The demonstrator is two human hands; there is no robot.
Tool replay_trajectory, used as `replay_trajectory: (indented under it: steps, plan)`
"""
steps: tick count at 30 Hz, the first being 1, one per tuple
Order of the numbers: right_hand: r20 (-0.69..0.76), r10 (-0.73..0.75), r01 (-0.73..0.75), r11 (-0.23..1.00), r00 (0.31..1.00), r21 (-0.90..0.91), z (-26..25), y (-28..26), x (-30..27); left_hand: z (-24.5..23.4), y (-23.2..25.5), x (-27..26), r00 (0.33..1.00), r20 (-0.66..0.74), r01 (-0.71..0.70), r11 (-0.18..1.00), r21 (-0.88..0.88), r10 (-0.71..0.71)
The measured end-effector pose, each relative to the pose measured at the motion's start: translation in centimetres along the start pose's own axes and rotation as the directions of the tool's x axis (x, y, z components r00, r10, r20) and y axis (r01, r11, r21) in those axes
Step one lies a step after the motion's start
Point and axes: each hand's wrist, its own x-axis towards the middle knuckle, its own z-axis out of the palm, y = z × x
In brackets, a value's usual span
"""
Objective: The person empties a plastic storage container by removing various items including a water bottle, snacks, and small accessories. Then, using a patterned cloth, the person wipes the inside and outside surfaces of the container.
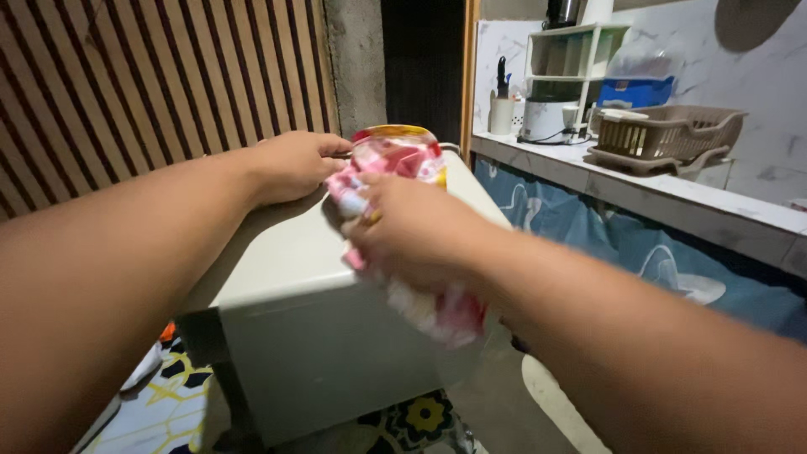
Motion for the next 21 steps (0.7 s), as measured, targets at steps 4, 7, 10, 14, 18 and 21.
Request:
replay_trajectory:
  steps: [4,7,10,14,18,21]
  plan:
    - [-0.099,0.073,-0.046,0.968,0.992,0.246,-2.4,3.0,1.8,-0.1,0.6,-1.4,0.991,0.004,0.137,0.99,-0.031,-0.137]
    - [-0.113,0.324,-0.202,0.787,0.939,0.582,-3.7,7.8,3.0,-0.3,1.2,-1.4,0.989,0.021,0.144,0.99,-0.016,-0.143]
    - [-0.064,0.305,-0.129,0.572,0.95,0.81,-3.0,11.1,3.5,-0.1,1.9,0.5,0.967,0.029,0.253,0.967,0.042,-0.254]
    - [-0.029,0.329,-0.138,0.473,0.944,0.87,-2.6,12.5,2.2,-1.0,3.4,4.1,0.978,0.179,0.054,0.959,0.28,-0.108]
    - [-0.051,0.306,-0.071,0.375,0.951,0.924,-2.2,12.8,0.5,2.2,8.5,6.8,0.995,0.096,-0.018,0.978,0.209,-0.002]
    - [0.001,0.261,-0.068,0.247,0.965,0.967,-1.6,14.0,-1.0,4.0,12.1,7.0,0.996,0.053,-0.077,0.978,0.191,0.068]
